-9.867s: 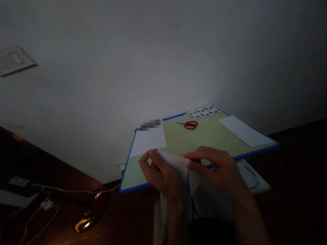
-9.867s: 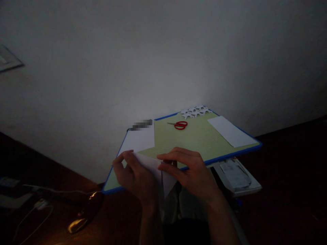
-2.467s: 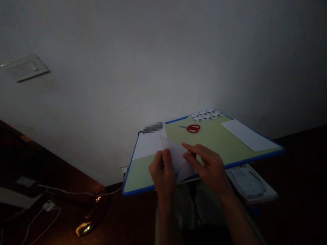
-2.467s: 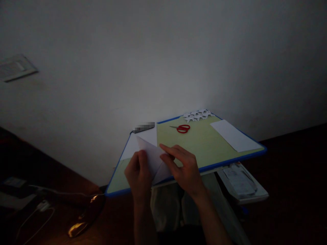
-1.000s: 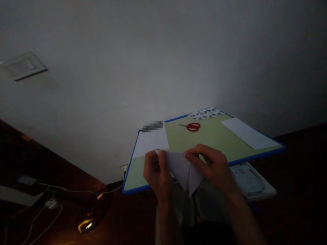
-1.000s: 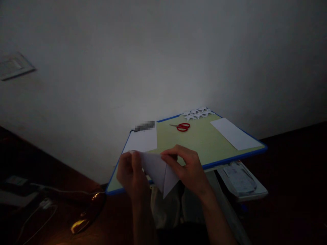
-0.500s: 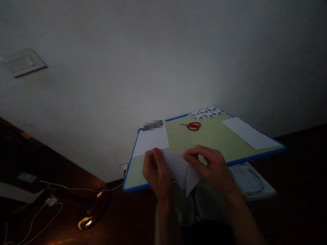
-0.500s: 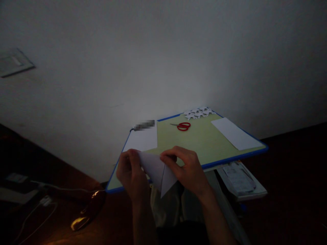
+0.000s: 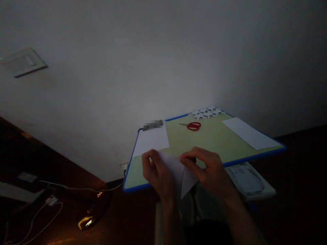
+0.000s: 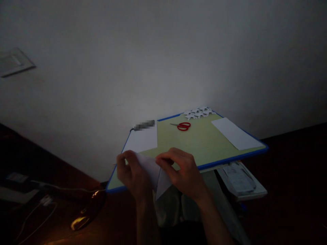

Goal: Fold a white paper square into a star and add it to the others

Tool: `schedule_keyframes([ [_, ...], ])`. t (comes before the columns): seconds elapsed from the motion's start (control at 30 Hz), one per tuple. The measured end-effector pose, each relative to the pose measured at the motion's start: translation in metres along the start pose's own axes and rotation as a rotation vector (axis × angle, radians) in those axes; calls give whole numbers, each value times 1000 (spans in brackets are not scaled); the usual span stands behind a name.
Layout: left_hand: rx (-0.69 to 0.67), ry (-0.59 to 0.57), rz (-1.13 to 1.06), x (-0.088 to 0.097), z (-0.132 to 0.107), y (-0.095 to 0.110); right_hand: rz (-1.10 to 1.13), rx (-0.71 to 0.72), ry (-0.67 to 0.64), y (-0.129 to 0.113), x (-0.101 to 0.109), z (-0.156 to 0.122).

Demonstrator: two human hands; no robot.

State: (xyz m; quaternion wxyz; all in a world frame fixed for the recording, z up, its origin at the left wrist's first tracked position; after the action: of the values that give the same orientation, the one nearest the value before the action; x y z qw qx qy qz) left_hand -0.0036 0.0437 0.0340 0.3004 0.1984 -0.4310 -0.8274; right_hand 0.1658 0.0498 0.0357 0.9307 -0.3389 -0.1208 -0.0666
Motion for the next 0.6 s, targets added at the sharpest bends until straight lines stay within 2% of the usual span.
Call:
schedule_keyframes([
  [0.07,33,0,-45,1,2,-5,13,-4,11,0,-1,0],
  [0.13,103,-79,-144,-2,5,-14,9,-29,63,3,1,0],
  [0.23,149,-366,-295,-14,8,-20,2,-119,241,15,10,-3],
  [0.33,150,-632,-266,-23,3,-17,32,-223,434,29,20,-9],
  [0.4,172,-781,-205,-30,-3,-16,67,-266,500,34,23,-11],
  [0.47,192,-854,-151,-34,-8,-16,105,-284,496,34,24,-10],
  [0.6,201,-845,-143,-39,-8,-20,186,-273,396,30,22,-6],
])
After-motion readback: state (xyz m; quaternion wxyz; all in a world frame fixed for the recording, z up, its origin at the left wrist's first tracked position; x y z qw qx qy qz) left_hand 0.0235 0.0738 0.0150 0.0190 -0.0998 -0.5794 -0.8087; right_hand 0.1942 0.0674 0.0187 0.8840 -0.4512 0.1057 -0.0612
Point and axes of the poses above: each hand's wrist, its own z-axis towards the middle knuckle, its own x-axis out of the back of the hand, y = z × x, the point moved 6 cm from there along z, towards the middle knuckle, and after that the axes turned 7 degrees about -y, right-handed, at the moved point
